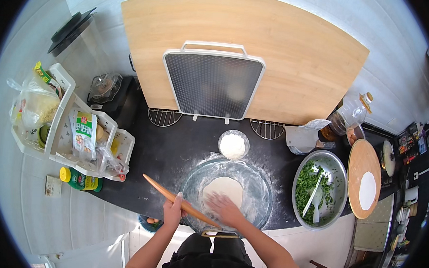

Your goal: The person uses a wooden rolling pin to flatten a ball of dough on a floured countertop. They repeatedly roll the dough, rotate it, and add flour to prevent sticking, gradually expanding it into a large, thin circular sheet. The person then lifts the flattened dough and places it onto a wooden board.

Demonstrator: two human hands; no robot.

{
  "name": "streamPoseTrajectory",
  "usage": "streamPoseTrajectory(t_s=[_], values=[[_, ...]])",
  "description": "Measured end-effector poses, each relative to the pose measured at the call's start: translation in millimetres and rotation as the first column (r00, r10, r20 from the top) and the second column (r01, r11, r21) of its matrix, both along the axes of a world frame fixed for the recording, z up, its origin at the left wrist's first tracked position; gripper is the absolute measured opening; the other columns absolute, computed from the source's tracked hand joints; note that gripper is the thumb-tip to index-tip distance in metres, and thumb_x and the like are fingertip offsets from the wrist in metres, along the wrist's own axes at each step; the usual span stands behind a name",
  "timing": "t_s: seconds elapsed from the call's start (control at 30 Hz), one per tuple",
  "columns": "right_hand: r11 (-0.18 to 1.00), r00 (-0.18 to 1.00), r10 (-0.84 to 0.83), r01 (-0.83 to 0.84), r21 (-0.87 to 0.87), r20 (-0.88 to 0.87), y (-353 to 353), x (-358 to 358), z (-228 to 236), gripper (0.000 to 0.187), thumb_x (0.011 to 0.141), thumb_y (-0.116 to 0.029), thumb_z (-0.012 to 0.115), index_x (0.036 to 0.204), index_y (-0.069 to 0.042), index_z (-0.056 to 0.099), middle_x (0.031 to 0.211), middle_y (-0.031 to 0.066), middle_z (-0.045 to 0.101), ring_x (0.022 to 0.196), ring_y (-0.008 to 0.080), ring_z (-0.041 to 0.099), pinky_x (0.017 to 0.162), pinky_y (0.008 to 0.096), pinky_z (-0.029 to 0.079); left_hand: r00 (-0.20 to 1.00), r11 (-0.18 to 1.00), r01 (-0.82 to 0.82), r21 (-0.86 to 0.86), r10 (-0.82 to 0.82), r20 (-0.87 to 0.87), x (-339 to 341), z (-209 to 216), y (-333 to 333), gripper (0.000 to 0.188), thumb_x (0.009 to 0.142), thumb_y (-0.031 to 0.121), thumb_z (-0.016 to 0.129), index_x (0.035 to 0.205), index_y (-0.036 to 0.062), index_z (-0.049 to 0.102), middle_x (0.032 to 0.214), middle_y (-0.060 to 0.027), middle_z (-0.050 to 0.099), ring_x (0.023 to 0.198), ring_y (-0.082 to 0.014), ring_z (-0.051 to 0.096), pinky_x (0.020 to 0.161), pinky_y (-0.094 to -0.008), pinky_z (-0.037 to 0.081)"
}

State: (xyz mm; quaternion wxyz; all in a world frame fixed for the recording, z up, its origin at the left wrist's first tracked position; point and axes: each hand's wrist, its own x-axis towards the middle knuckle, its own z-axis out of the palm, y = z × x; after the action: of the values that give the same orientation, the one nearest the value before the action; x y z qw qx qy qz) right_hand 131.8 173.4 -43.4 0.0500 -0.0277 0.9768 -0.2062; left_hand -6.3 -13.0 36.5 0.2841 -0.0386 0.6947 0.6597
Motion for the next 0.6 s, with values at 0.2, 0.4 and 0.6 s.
streamPoseTrajectory(t_s=[0.2, 0.4, 0.6], values=[[0.860, 0.864, -0.498, 0.483, -0.166, -0.069, 24, 39, 44, 0.039, 0.094, -0.026, 0.056, 0.128, -0.010, 0.057, 0.123, 0.0128, 0.062, 0.121, 0.0313, 0.053, 0.104, 0.0453, 0.038, 0.993, 0.995, -0.032, 0.095, 0.021, 0.117, 12, -31, 46, 0.031, 0.099, 0.027, 0.052, 0.088, -0.0019, 0.060, 0.068, -0.0104, 0.065, 0.051, -0.0128, 0.060, 0.043, -0.0248, 0.047], [0.842, 0.847, -0.524, 0.500, -0.202, -0.088, 15, 36, 47, 0.032, 0.086, -0.029, 0.065, 0.113, -0.011, 0.064, 0.098, 0.0086, 0.066, 0.089, 0.0289, 0.061, 0.081, 0.0402, 0.048, 0.914, 0.918, 0.391, -0.072, -0.377, 0.150, 35, -28, 64, 0.028, 0.098, 0.026, 0.052, 0.091, 0.0000, 0.061, 0.081, -0.0104, 0.068, 0.062, -0.0206, 0.066, 0.055, -0.0352, 0.054], [0.924, 0.900, -0.376, 0.382, -0.018, -0.222, 19, 44, 17, 0.021, 0.084, -0.024, 0.065, 0.100, -0.011, 0.066, 0.092, 0.0077, 0.064, 0.089, 0.0272, 0.060, 0.079, 0.0404, 0.047, 0.068, 0.505, 0.309, -0.806, -0.857, -0.511, 10, -20, 50, 0.055, 0.092, 0.041, 0.056, 0.134, 0.0064, 0.051, 0.144, -0.0166, 0.044, 0.137, -0.0334, 0.035, 0.111, -0.0513, 0.028]])
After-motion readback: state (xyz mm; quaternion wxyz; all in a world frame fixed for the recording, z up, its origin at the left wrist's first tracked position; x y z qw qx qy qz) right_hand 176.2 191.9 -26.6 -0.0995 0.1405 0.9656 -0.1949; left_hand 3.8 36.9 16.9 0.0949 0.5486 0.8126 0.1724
